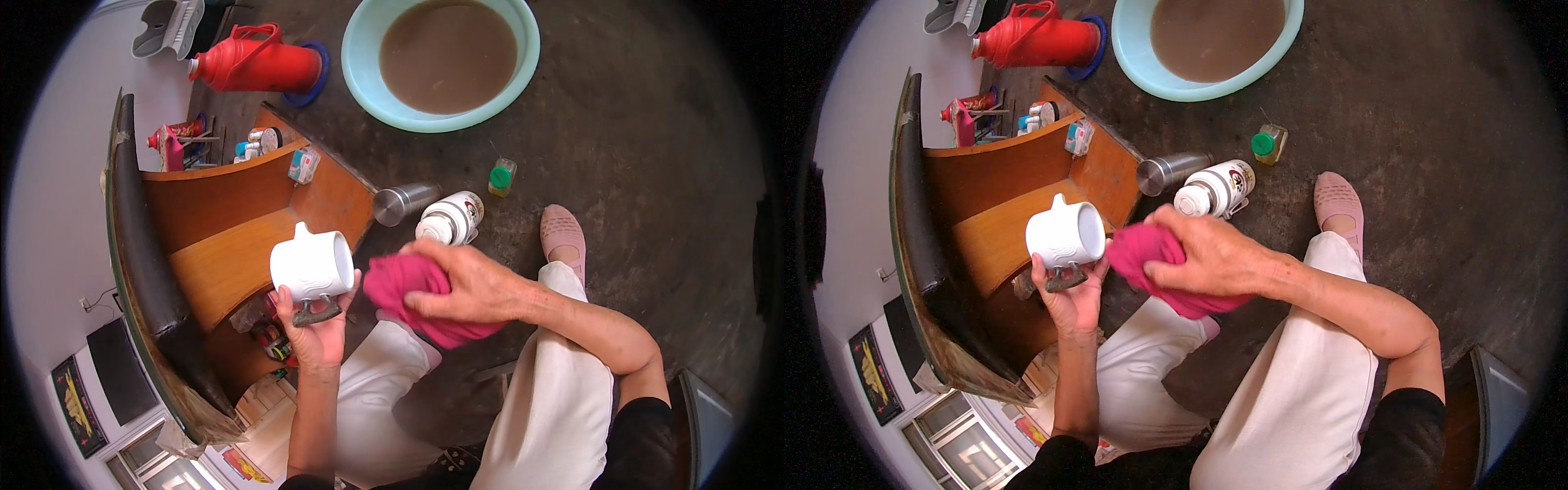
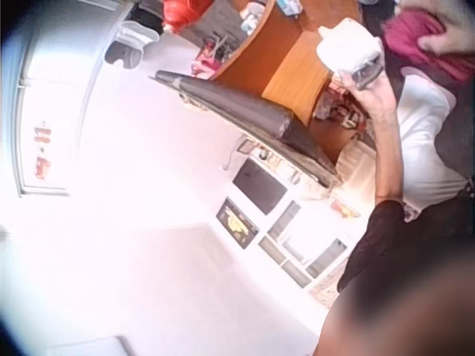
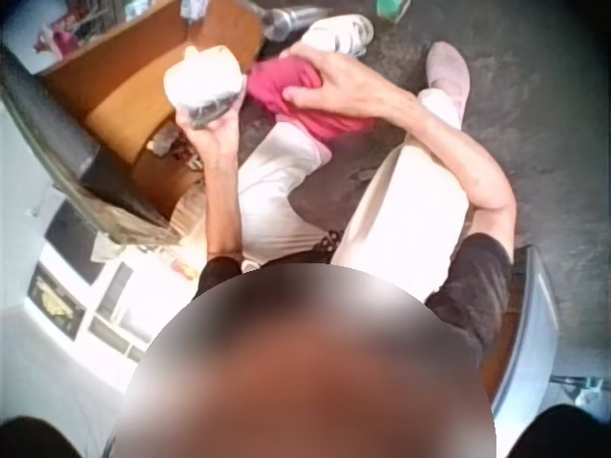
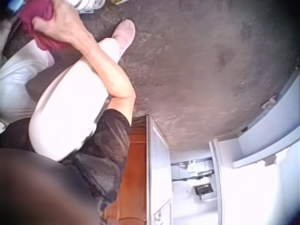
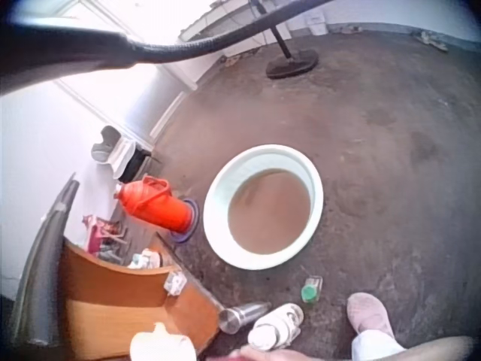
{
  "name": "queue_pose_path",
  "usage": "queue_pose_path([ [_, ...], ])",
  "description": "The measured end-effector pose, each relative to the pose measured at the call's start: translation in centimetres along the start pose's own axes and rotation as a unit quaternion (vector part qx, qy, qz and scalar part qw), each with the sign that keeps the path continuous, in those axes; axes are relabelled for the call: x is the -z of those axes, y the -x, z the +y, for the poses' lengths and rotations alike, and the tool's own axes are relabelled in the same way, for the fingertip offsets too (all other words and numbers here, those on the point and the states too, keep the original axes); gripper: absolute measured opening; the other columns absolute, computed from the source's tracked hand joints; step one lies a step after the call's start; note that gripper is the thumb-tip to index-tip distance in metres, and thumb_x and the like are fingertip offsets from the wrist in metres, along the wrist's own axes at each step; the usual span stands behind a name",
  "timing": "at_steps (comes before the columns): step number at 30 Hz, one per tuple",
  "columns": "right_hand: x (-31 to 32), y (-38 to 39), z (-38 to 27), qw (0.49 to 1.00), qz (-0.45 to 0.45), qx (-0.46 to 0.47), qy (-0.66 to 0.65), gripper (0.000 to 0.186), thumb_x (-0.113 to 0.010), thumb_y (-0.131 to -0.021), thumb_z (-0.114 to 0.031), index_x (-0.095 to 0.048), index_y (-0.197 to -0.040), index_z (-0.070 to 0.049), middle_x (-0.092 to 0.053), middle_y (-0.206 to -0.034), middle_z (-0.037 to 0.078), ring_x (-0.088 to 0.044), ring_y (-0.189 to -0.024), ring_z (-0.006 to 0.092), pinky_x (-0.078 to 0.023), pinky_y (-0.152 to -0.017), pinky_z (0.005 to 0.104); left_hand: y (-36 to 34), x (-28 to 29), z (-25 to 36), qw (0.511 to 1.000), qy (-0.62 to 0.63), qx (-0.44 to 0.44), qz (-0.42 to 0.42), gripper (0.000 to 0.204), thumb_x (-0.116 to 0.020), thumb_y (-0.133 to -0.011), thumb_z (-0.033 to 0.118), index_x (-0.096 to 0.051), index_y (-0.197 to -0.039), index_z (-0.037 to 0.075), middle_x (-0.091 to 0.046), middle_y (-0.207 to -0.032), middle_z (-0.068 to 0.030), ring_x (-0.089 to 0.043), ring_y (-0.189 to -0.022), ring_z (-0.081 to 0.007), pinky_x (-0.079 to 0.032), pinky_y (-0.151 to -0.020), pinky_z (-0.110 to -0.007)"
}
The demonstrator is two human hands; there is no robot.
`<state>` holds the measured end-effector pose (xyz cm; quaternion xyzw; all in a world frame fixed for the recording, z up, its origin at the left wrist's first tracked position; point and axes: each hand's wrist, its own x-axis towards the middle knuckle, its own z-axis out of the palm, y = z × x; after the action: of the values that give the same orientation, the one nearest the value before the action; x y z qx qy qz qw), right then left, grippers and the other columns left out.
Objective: The person wipes a metal cup, a white thermos, a small plastic bottle, and a white mug with a pink cloth. The person handles each item individually, wiping the exterior surfaces and lids before placing them on the floor.
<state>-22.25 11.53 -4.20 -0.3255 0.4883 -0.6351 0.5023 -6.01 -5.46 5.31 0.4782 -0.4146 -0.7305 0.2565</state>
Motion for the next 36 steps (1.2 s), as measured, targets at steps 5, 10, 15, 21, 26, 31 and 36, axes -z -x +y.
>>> queue_pose_path([
  [5,0.4,-1.3,-1.8,0.955,0.109,-0.110,-0.254,0.044,-0.067,-0.094,-0.027,-0.054,-0.125,0.001,-0.065,-0.107,0.009,-0.061,-0.098,0.0139,-0.051,-0.090,0.0314,0.5,0.0,-0.6,0.997,-0.021,0.042,-0.055,0.068,-0.070,-0.087,0.038,-0.043,-0.144,0.012,-0.051,-0.141,-0.0121,-0.052,-0.128,-0.0332,-0.046,-0.105,-0.060],
  [10,0.0,-1.3,-0.9,0.967,0.183,-0.047,-0.172,0.043,-0.068,-0.095,-0.028,-0.057,-0.125,-0.001,-0.066,-0.109,0.008,-0.061,-0.100,0.0135,-0.050,-0.090,0.0308,0.6,-2.1,-1.1,0.967,-0.234,-0.067,-0.071,0.084,-0.077,-0.075,0.006,-0.032,-0.145,0.009,-0.046,-0.135,-0.0091,-0.050,-0.125,-0.0206,-0.041,-0.107,-0.035],
  [15,0.6,-1.3,-1.5,0.959,0.190,-0.035,-0.208,0.047,-0.070,-0.094,-0.026,-0.054,-0.130,-0.001,-0.066,-0.113,0.008,-0.061,-0.103,0.0136,-0.050,-0.093,0.0311,0.3,-1.3,-2.2,0.924,-0.338,-0.134,-0.121,0.087,-0.079,-0.073,0.002,-0.030,-0.144,0.007,-0.045,-0.135,-0.0106,-0.049,-0.126,-0.0203,-0.041,-0.107,-0.037],
  [21,-0.3,-1.0,-1.7,0.987,0.157,0.019,-0.029,0.054,-0.073,-0.091,-0.024,-0.051,-0.134,0.000,-0.062,-0.121,0.012,-0.059,-0.114,0.0195,-0.047,-0.099,0.0336,0.0,-0.8,-3.4,0.858,-0.422,-0.239,-0.170,0.090,-0.080,-0.071,-0.002,-0.029,-0.144,0.007,-0.045,-0.137,-0.0111,-0.049,-0.126,-0.0208,-0.041,-0.108,-0.037],
  [26,0.1,-1.4,-1.3,0.969,0.149,0.108,0.167,0.068,-0.074,-0.087,-0.025,-0.042,-0.143,-0.005,-0.057,-0.129,0.023,-0.058,-0.121,0.0362,-0.046,-0.104,0.0420,0.3,-0.8,-3.4,0.849,-0.448,-0.217,-0.178,0.093,-0.084,-0.068,0.002,-0.030,-0.144,0.005,-0.046,-0.138,-0.0127,-0.048,-0.128,-0.0221,-0.040,-0.109,-0.038],
  [31,-0.2,-1.2,-0.6,0.984,0.136,0.042,0.109,0.067,-0.076,-0.086,-0.028,-0.043,-0.140,-0.003,-0.059,-0.128,0.024,-0.060,-0.118,0.0370,-0.048,-0.101,0.0423,0.5,-1.0,-3.5,0.859,-0.437,-0.190,-0.185,0.089,-0.086,-0.068,0.006,-0.035,-0.140,0.002,-0.051,-0.133,-0.0169,-0.055,-0.122,-0.0260,-0.045,-0.104,-0.038],
  [36,-0.2,-1.1,-1.3,0.973,0.203,0.019,0.107,0.068,-0.079,-0.083,-0.031,-0.046,-0.133,0.000,-0.064,-0.117,0.023,-0.066,-0.108,0.0315,-0.053,-0.093,0.0391,0.1,-0.3,-3.8,0.829,-0.492,-0.221,-0.149,0.085,-0.086,-0.068,0.006,-0.038,-0.138,0.001,-0.055,-0.128,-0.0161,-0.057,-0.119,-0.0252,-0.045,-0.102,-0.038],
])
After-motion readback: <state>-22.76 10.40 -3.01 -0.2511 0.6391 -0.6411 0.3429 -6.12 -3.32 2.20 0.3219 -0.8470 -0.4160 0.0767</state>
